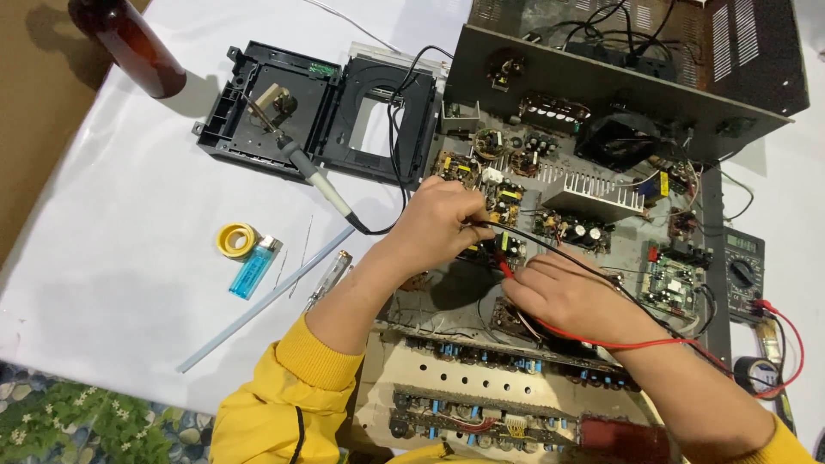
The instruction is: Testing electronic components on a circuit board using a digital multimeter
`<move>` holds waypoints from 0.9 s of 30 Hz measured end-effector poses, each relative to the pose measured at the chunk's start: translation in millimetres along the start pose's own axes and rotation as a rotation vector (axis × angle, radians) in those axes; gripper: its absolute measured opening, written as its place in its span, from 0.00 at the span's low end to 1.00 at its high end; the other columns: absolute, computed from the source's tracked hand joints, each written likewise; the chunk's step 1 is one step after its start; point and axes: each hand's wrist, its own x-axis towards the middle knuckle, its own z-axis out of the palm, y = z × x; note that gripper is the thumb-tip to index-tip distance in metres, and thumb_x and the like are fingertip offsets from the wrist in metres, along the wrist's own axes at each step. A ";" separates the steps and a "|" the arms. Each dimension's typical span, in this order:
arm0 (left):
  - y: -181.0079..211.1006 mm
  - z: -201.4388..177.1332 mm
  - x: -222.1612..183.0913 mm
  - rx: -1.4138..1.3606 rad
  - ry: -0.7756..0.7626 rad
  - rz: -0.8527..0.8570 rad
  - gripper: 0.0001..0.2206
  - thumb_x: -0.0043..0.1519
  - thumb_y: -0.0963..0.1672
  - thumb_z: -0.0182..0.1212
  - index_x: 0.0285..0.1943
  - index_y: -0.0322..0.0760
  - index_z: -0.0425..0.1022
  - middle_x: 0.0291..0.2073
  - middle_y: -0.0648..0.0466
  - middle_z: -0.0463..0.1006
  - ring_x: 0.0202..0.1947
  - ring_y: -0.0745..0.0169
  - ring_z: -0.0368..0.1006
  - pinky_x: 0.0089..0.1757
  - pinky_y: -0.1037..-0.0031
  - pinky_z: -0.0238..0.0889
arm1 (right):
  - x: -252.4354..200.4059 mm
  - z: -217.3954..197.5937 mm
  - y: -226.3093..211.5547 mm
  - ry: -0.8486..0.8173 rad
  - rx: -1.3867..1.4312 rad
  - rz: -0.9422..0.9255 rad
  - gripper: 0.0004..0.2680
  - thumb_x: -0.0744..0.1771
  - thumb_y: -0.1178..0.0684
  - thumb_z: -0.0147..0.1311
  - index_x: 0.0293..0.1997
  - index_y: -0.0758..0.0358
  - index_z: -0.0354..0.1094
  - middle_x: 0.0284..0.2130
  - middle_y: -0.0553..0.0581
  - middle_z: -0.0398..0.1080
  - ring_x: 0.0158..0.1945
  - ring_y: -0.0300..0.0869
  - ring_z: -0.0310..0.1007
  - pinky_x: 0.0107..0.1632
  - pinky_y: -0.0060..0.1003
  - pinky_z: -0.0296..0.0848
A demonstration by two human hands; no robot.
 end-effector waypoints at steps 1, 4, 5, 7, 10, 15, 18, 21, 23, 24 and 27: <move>0.6 0.3 -0.2 0.000 0.000 0.000 0.10 0.50 0.42 0.78 0.32 0.41 0.77 0.23 0.58 0.81 0.33 0.58 0.78 0.43 0.69 0.63 | 0.6 -2.0 -0.6 0.000 0.000 0.000 0.05 0.71 0.53 0.42 0.44 0.58 0.64 0.29 0.55 0.65 0.34 0.49 0.72 0.36 0.41 0.69; 1.9 0.7 0.5 0.011 -0.012 0.007 0.11 0.49 0.42 0.79 0.31 0.42 0.77 0.23 0.59 0.80 0.33 0.59 0.78 0.44 0.69 0.63 | 0.5 -3.0 -0.4 -0.018 0.001 -0.020 0.05 0.71 0.55 0.40 0.45 0.58 0.63 0.30 0.55 0.64 0.35 0.48 0.72 0.37 0.40 0.69; 2.2 1.1 0.6 0.016 -0.019 0.008 0.11 0.48 0.42 0.79 0.31 0.42 0.77 0.23 0.59 0.81 0.33 0.59 0.78 0.44 0.69 0.63 | -1.2 0.3 0.2 -0.016 0.012 -0.012 0.05 0.71 0.55 0.40 0.46 0.59 0.63 0.30 0.55 0.64 0.35 0.48 0.72 0.37 0.41 0.69; 2.0 1.6 0.2 0.023 -0.026 0.007 0.12 0.47 0.42 0.79 0.31 0.42 0.77 0.23 0.59 0.81 0.33 0.58 0.79 0.44 0.68 0.63 | -4.1 5.3 1.6 -0.014 0.023 -0.006 0.05 0.71 0.55 0.41 0.46 0.59 0.63 0.30 0.55 0.64 0.35 0.48 0.72 0.36 0.41 0.69; -0.1 3.3 -0.4 0.007 -0.029 0.000 0.11 0.48 0.42 0.78 0.31 0.41 0.77 0.23 0.59 0.80 0.34 0.58 0.78 0.44 0.68 0.63 | -6.0 7.1 3.5 -0.005 0.022 0.013 0.05 0.71 0.53 0.42 0.46 0.59 0.64 0.31 0.55 0.65 0.36 0.49 0.72 0.37 0.41 0.70; -1.5 3.4 -0.2 0.018 -0.046 0.001 0.11 0.48 0.42 0.78 0.31 0.43 0.76 0.23 0.60 0.79 0.35 0.58 0.79 0.44 0.67 0.62 | -4.4 6.1 4.1 0.005 0.023 0.024 0.05 0.71 0.53 0.44 0.45 0.58 0.65 0.30 0.55 0.66 0.36 0.49 0.72 0.37 0.41 0.70; -1.8 2.6 0.5 0.012 -0.057 -0.011 0.11 0.48 0.42 0.78 0.31 0.43 0.76 0.22 0.60 0.79 0.34 0.58 0.78 0.44 0.67 0.62 | -3.6 5.1 3.3 0.016 0.045 0.029 0.05 0.71 0.52 0.44 0.45 0.58 0.66 0.30 0.54 0.66 0.36 0.48 0.73 0.37 0.39 0.71; -0.9 2.4 -0.4 0.019 -0.055 -0.010 0.11 0.48 0.42 0.78 0.31 0.43 0.76 0.23 0.60 0.79 0.34 0.58 0.78 0.44 0.67 0.62 | -5.6 8.6 3.7 0.015 0.041 0.025 0.05 0.71 0.52 0.45 0.45 0.58 0.66 0.30 0.54 0.67 0.35 0.48 0.73 0.37 0.40 0.71; 2.2 0.9 0.2 0.013 -0.061 -0.013 0.11 0.48 0.42 0.78 0.31 0.43 0.75 0.22 0.60 0.79 0.34 0.57 0.78 0.44 0.67 0.62 | -7.5 9.4 3.4 -0.008 0.042 0.031 0.05 0.71 0.52 0.43 0.45 0.58 0.66 0.30 0.54 0.67 0.36 0.48 0.73 0.37 0.40 0.71; 3.6 -0.2 1.3 0.009 -0.065 -0.014 0.11 0.49 0.42 0.77 0.30 0.43 0.75 0.22 0.60 0.78 0.34 0.57 0.78 0.44 0.67 0.62 | -8.0 9.7 4.1 -0.029 0.041 0.034 0.05 0.71 0.53 0.42 0.45 0.57 0.66 0.31 0.54 0.67 0.37 0.48 0.73 0.38 0.40 0.70; 1.4 1.0 0.8 0.009 -0.068 -0.017 0.11 0.49 0.42 0.77 0.31 0.43 0.76 0.22 0.60 0.79 0.34 0.57 0.78 0.44 0.68 0.62 | -9.8 11.5 5.5 -0.036 0.034 0.037 0.05 0.71 0.54 0.42 0.45 0.57 0.65 0.30 0.53 0.66 0.37 0.47 0.72 0.39 0.39 0.70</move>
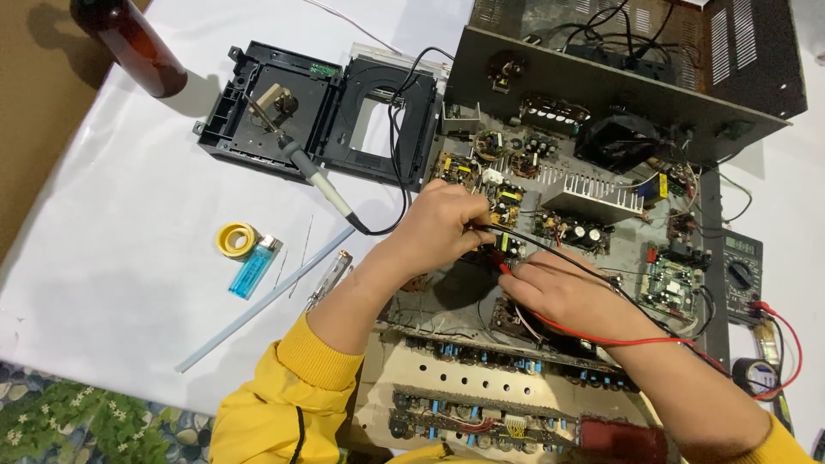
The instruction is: Testing electronic components on a circuit board using a digital multimeter
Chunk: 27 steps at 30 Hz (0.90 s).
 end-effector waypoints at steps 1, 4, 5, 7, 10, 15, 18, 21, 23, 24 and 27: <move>0.0 0.1 0.1 0.000 0.000 0.001 0.11 0.49 0.42 0.77 0.31 0.43 0.76 0.22 0.60 0.79 0.34 0.57 0.78 0.44 0.68 0.62 | 0.5 -0.8 -0.3 0.000 -0.001 0.001 0.05 0.71 0.54 0.42 0.45 0.57 0.65 0.30 0.53 0.66 0.37 0.47 0.72 0.39 0.39 0.70; 0.7 -0.6 0.8 0.010 -0.003 -0.001 0.11 0.49 0.42 0.78 0.31 0.44 0.76 0.22 0.60 0.79 0.34 0.58 0.79 0.44 0.68 0.62 | 0.7 0.1 -0.8 -0.006 -0.005 0.002 0.04 0.71 0.54 0.42 0.44 0.56 0.65 0.31 0.53 0.66 0.38 0.46 0.71 0.39 0.38 0.70; 1.2 -1.2 1.0 0.014 -0.001 0.005 0.11 0.49 0.42 0.78 0.31 0.43 0.76 0.22 0.60 0.79 0.34 0.58 0.79 0.43 0.68 0.63 | -0.3 2.8 -0.8 -0.003 0.014 0.017 0.05 0.71 0.53 0.42 0.44 0.57 0.65 0.31 0.53 0.66 0.38 0.47 0.72 0.39 0.39 0.70; 1.5 -1.9 1.3 0.018 0.001 0.011 0.11 0.48 0.42 0.78 0.31 0.43 0.76 0.22 0.60 0.79 0.34 0.58 0.79 0.43 0.68 0.63 | 1.9 2.9 -1.5 0.000 0.032 0.032 0.05 0.71 0.52 0.43 0.45 0.57 0.65 0.31 0.53 0.66 0.39 0.47 0.72 0.39 0.40 0.70; 2.8 -2.7 1.2 -0.004 0.017 0.008 0.11 0.48 0.42 0.78 0.31 0.43 0.77 0.22 0.59 0.79 0.33 0.58 0.78 0.43 0.68 0.63 | 7.0 0.2 -1.2 0.027 0.077 0.042 0.06 0.71 0.51 0.43 0.44 0.57 0.67 0.29 0.53 0.68 0.37 0.47 0.72 0.38 0.39 0.71; 18.4 -21.7 4.7 -0.026 0.061 0.013 0.11 0.48 0.41 0.79 0.32 0.43 0.78 0.23 0.58 0.80 0.32 0.58 0.78 0.44 0.69 0.63 | -26.2 22.2 20.7 0.095 0.403 0.537 0.08 0.70 0.46 0.49 0.43 0.50 0.75 0.28 0.47 0.75 0.37 0.41 0.75 0.46 0.35 0.70; 20.4 -27.0 5.4 -0.017 0.076 0.030 0.11 0.48 0.42 0.79 0.30 0.42 0.77 0.21 0.59 0.79 0.31 0.58 0.77 0.44 0.69 0.62 | -40.0 33.7 26.1 0.294 0.615 0.902 0.08 0.71 0.49 0.49 0.46 0.54 0.76 0.29 0.51 0.78 0.39 0.43 0.77 0.45 0.36 0.72; 12.0 -15.7 2.6 -0.006 0.078 0.041 0.12 0.46 0.41 0.79 0.31 0.42 0.78 0.22 0.57 0.80 0.31 0.57 0.78 0.43 0.68 0.63 | -31.8 19.7 21.0 0.266 0.745 1.085 0.08 0.72 0.53 0.47 0.47 0.57 0.76 0.31 0.58 0.80 0.40 0.43 0.79 0.49 0.39 0.72; 10.8 -13.4 2.4 -0.004 0.082 0.048 0.12 0.46 0.41 0.79 0.31 0.41 0.78 0.22 0.57 0.80 0.31 0.57 0.77 0.43 0.68 0.63 | -8.0 4.4 18.5 0.254 0.801 1.077 0.08 0.72 0.54 0.47 0.47 0.60 0.76 0.32 0.59 0.79 0.39 0.44 0.78 0.50 0.41 0.72; 10.4 -12.0 2.4 -0.003 0.085 0.054 0.12 0.46 0.41 0.80 0.31 0.41 0.77 0.22 0.57 0.80 0.31 0.57 0.77 0.43 0.68 0.63 | 3.2 -3.2 16.9 0.241 0.859 1.069 0.08 0.72 0.55 0.47 0.48 0.63 0.75 0.33 0.61 0.79 0.39 0.45 0.77 0.50 0.43 0.72; 12.4 -12.8 1.8 -0.022 0.076 0.040 0.11 0.47 0.41 0.79 0.31 0.41 0.78 0.22 0.58 0.80 0.32 0.58 0.78 0.44 0.69 0.63 | 17.9 -4.9 24.0 0.130 0.772 1.088 0.06 0.71 0.54 0.51 0.48 0.57 0.76 0.32 0.59 0.80 0.38 0.45 0.78 0.47 0.42 0.72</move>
